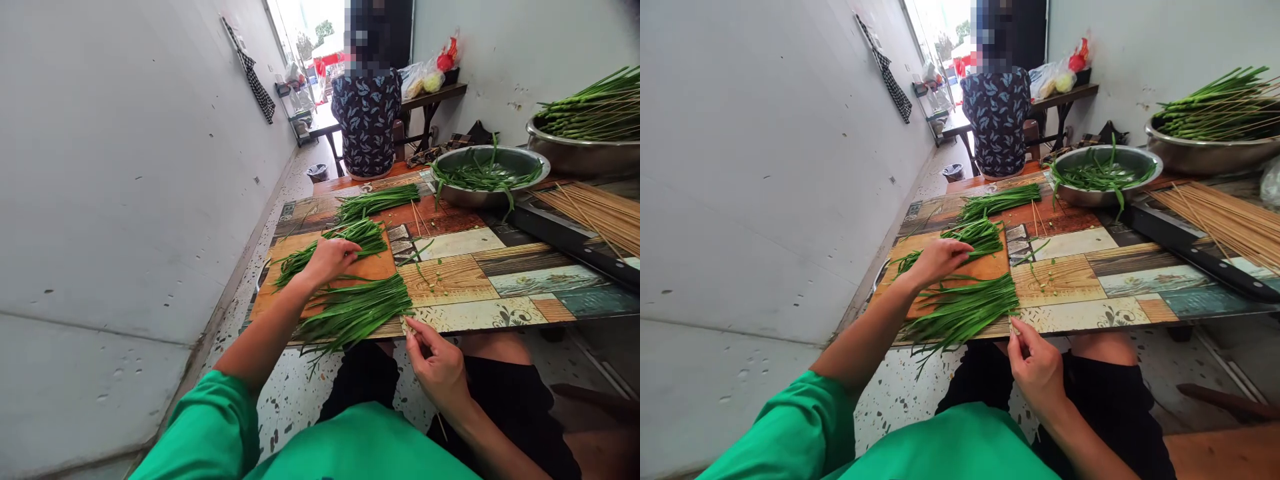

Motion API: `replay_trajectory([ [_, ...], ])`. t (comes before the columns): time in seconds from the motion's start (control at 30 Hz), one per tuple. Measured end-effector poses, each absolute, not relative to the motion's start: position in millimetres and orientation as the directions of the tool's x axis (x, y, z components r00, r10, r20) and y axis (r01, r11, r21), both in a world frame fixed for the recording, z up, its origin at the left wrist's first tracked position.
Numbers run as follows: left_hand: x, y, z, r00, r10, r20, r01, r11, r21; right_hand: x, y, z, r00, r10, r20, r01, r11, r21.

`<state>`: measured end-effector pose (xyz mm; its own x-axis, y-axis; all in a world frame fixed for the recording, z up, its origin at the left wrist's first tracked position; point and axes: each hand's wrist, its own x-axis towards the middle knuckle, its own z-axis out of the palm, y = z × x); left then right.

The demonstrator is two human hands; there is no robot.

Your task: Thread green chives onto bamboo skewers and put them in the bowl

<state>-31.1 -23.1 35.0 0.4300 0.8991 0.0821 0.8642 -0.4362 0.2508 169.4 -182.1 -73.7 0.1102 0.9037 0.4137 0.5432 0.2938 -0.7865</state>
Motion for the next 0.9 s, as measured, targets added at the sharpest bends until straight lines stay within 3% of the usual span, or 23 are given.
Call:
replay_trajectory([
  [0.2, -51.3, -27.6, 34.8, 0.594, 0.796, -0.113, 0.801, -0.573, 0.176, 174.5, -187.0, -77.1, 0.075, 0.898, 0.434, 0.536, 0.331, -0.777],
  [0.4, -49.3, -28.8, 34.1, 0.631, 0.772, -0.074, 0.764, -0.602, 0.231, 175.9, -186.6, -75.8, 0.091, 0.885, 0.457, 0.556, 0.336, -0.760],
  [0.53, -49.5, -26.9, 37.2, 0.583, 0.804, -0.117, 0.811, -0.567, 0.145, 176.8, -185.4, -79.8, 0.086, 0.881, 0.465, 0.572, 0.339, -0.747],
  [0.67, -53.9, -21.6, 35.1, 0.650, 0.733, -0.200, 0.759, -0.640, 0.121, 177.3, -184.3, -82.6, 0.079, 0.888, 0.453, 0.571, 0.333, -0.751],
  [0.9, -58.5, -37.9, 37.0, 0.627, 0.761, -0.165, 0.778, -0.621, 0.094, 177.6, -184.2, -80.7, 0.090, 0.882, 0.463, 0.565, 0.338, -0.753],
])
